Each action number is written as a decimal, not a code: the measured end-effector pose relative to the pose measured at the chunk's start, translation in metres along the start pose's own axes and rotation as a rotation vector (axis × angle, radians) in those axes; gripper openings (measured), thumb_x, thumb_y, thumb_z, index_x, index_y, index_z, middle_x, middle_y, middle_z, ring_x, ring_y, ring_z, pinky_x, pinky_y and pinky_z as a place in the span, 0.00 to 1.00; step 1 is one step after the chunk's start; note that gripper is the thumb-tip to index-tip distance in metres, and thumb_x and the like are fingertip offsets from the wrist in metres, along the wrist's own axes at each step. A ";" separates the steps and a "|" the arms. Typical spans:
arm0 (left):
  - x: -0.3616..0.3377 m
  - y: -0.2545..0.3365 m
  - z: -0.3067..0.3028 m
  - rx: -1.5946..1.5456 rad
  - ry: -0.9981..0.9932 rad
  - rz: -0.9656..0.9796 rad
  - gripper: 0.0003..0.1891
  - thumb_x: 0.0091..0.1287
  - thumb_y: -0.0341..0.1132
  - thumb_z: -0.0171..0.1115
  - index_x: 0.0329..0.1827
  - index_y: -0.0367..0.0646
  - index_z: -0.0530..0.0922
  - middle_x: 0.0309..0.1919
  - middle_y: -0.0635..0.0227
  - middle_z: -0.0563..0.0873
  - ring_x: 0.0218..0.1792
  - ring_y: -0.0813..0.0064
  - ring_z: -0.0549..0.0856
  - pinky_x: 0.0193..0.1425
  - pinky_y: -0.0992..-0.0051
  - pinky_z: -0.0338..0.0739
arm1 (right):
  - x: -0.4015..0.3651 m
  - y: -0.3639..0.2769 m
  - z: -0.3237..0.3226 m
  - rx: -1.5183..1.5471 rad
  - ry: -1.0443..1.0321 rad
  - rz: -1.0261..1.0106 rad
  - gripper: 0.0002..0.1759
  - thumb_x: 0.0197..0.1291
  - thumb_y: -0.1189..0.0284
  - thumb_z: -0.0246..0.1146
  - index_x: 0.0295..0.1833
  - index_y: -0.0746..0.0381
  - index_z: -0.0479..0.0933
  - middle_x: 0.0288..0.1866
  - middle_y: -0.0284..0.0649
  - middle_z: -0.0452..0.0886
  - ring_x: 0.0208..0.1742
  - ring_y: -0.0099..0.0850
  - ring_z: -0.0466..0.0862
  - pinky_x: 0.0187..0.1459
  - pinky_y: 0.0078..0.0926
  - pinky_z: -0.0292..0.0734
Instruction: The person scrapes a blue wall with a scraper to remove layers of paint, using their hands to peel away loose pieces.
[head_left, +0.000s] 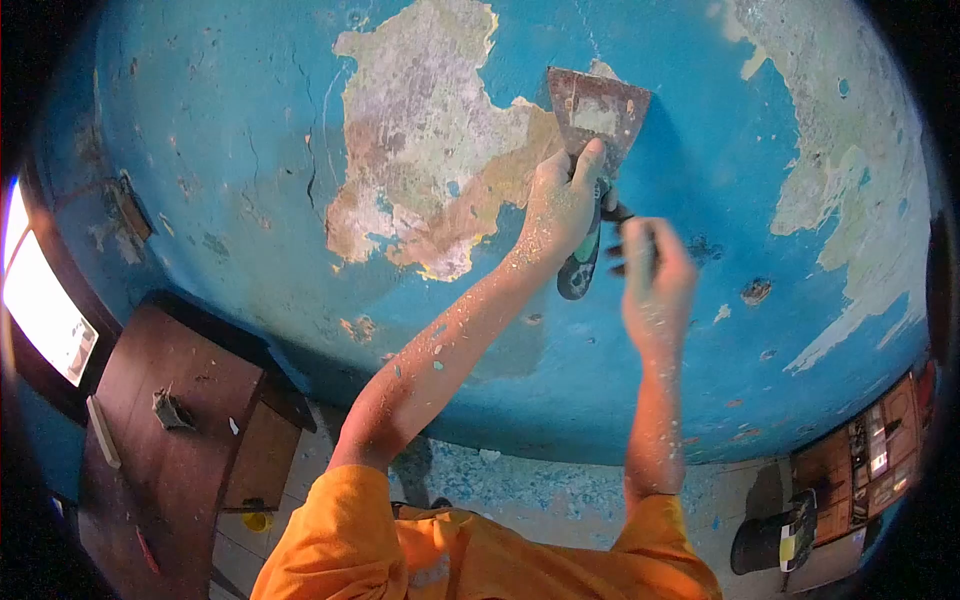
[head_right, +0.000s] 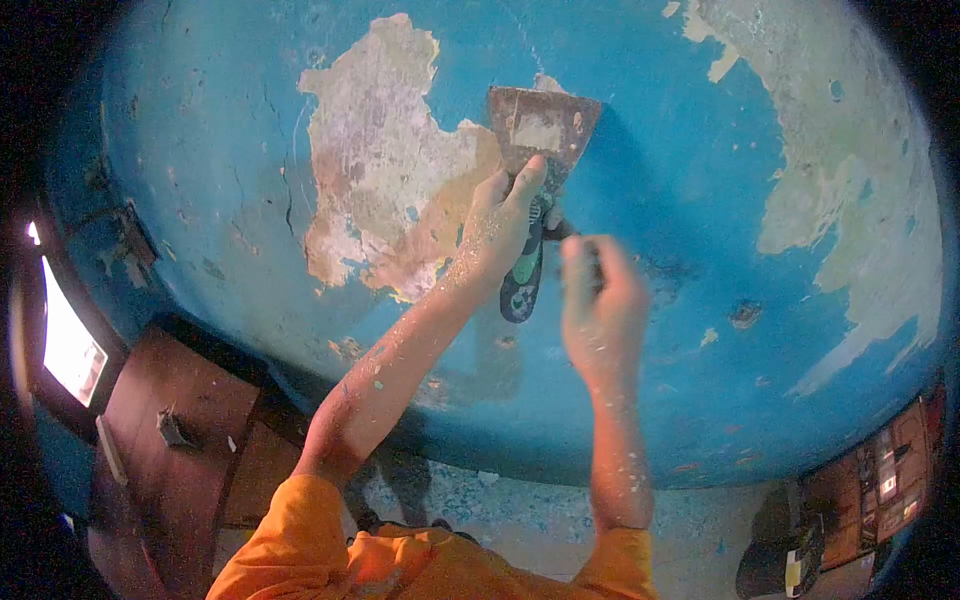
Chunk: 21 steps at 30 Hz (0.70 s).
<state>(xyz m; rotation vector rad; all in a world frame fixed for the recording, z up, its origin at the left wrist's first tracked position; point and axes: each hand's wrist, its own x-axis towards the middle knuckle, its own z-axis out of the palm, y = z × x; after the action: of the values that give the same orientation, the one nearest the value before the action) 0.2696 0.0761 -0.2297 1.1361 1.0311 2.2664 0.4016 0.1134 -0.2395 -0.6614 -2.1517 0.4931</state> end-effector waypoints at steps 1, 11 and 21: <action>-0.002 0.001 0.000 -0.009 0.001 -0.034 0.20 0.75 0.44 0.47 0.33 0.34 0.71 0.18 0.65 0.76 0.16 0.74 0.79 0.20 0.73 0.73 | 0.005 -0.004 -0.004 0.101 0.175 -0.129 0.21 0.67 0.60 0.57 0.57 0.64 0.69 0.47 0.44 0.76 0.46 0.34 0.80 0.44 0.27 0.77; -0.024 -0.029 -0.011 -0.070 0.071 -0.196 0.21 0.74 0.48 0.49 0.33 0.37 0.70 0.17 0.70 0.72 0.13 0.80 0.71 0.15 0.76 0.66 | 0.171 -0.068 -0.003 -0.720 0.794 -0.797 0.38 0.62 0.56 0.59 0.71 0.64 0.55 0.74 0.61 0.47 0.75 0.55 0.48 0.72 0.58 0.40; -0.024 -0.040 -0.077 0.432 -0.004 0.204 0.25 0.72 0.43 0.52 0.65 0.36 0.65 0.32 0.65 0.78 0.24 0.76 0.79 0.19 0.76 0.72 | 0.170 -0.076 0.009 -0.568 0.937 -0.742 0.37 0.62 0.58 0.59 0.71 0.60 0.56 0.75 0.53 0.50 0.76 0.50 0.50 0.74 0.53 0.40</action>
<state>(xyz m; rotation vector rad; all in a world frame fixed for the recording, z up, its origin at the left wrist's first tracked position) 0.2225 0.0533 -0.3032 1.4729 1.5151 2.2507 0.2818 0.1554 -0.1028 -0.2351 -1.4274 -0.7266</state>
